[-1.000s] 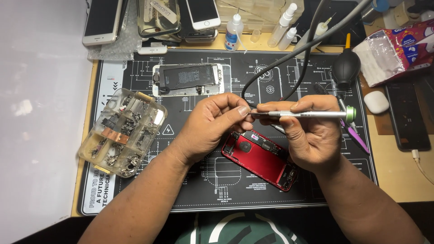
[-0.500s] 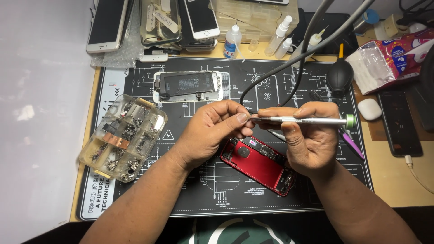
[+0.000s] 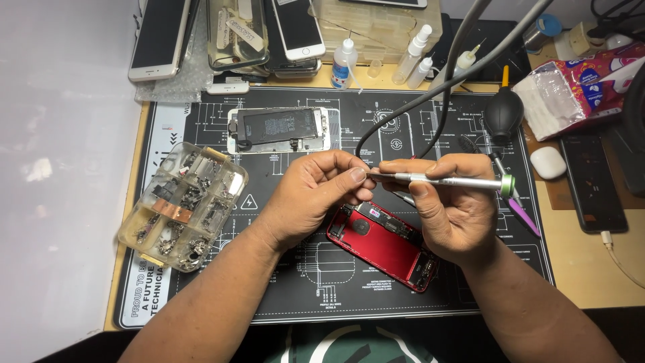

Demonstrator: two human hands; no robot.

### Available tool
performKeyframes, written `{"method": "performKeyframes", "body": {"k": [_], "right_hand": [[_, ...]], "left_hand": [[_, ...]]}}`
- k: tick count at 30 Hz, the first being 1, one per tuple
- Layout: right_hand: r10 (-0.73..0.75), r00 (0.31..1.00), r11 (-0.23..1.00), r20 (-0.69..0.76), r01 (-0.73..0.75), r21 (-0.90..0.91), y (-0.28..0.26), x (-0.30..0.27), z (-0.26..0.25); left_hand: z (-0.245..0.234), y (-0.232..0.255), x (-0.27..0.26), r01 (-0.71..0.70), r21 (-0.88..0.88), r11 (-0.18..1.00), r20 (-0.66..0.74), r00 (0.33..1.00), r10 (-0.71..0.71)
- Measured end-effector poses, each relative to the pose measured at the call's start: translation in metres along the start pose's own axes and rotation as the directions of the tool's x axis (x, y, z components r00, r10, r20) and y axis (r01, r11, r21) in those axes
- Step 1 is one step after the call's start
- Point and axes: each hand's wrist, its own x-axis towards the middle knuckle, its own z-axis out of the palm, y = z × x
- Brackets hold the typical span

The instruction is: Completing the internal assembly of a mobile phone by installing small components and screws using a precision screwdriver.

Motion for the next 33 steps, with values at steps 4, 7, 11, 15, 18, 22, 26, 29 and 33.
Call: {"method": "performKeyframes", "body": {"k": [4, 7, 11, 15, 18, 22, 26, 29, 33], "right_hand": [[0.016, 0.999, 1.000, -0.048, -0.017, -0.005, 0.002, -0.003, 0.001], [0.009, 1.000, 1.000, -0.020, -0.009, 0.012, -0.001, 0.000, 0.001], [0.003, 1.000, 0.999, -0.017, -0.003, -0.033, -0.002, 0.001, 0.001], [0.012, 0.999, 1.000, -0.033, -0.013, -0.014, -0.001, 0.001, 0.000], [0.013, 0.999, 0.999, -0.052, -0.016, -0.042, -0.001, 0.000, 0.001], [0.037, 0.998, 0.999, -0.048, -0.038, -0.020, -0.001, 0.000, -0.001], [0.077, 0.988, 0.992, 0.135, -0.062, -0.114, 0.001, 0.004, -0.012], [0.255, 0.922, 0.934, 0.292, -0.157, -0.321, 0.001, 0.007, -0.019], [0.409, 0.812, 0.848, 0.415, -0.170, -0.502, 0.012, 0.004, -0.026]], "left_hand": [[0.002, 0.004, -0.002, -0.005, -0.015, 1.000, -0.007, 1.000, 0.005], [0.002, 0.004, -0.002, -0.008, -0.012, 1.000, -0.018, 1.000, 0.008], [0.001, 0.002, -0.001, -0.007, -0.012, 1.000, -0.015, 1.000, 0.007], [-0.001, 0.001, -0.001, -0.016, -0.001, 1.000, 0.007, 1.000, 0.016], [-0.002, 0.001, 0.000, -0.038, 0.004, 0.999, 0.024, 0.999, 0.038], [-0.006, 0.007, 0.001, 0.004, 0.135, 0.991, -0.048, 0.999, 0.003], [-0.006, 0.021, -0.005, 0.206, 0.878, 0.433, -0.235, 0.972, 0.014], [0.000, 0.026, -0.008, 0.287, 0.910, 0.298, -0.265, 0.958, -0.112], [0.017, 0.040, -0.010, 0.393, 0.882, 0.261, -0.314, 0.902, -0.296]]}}
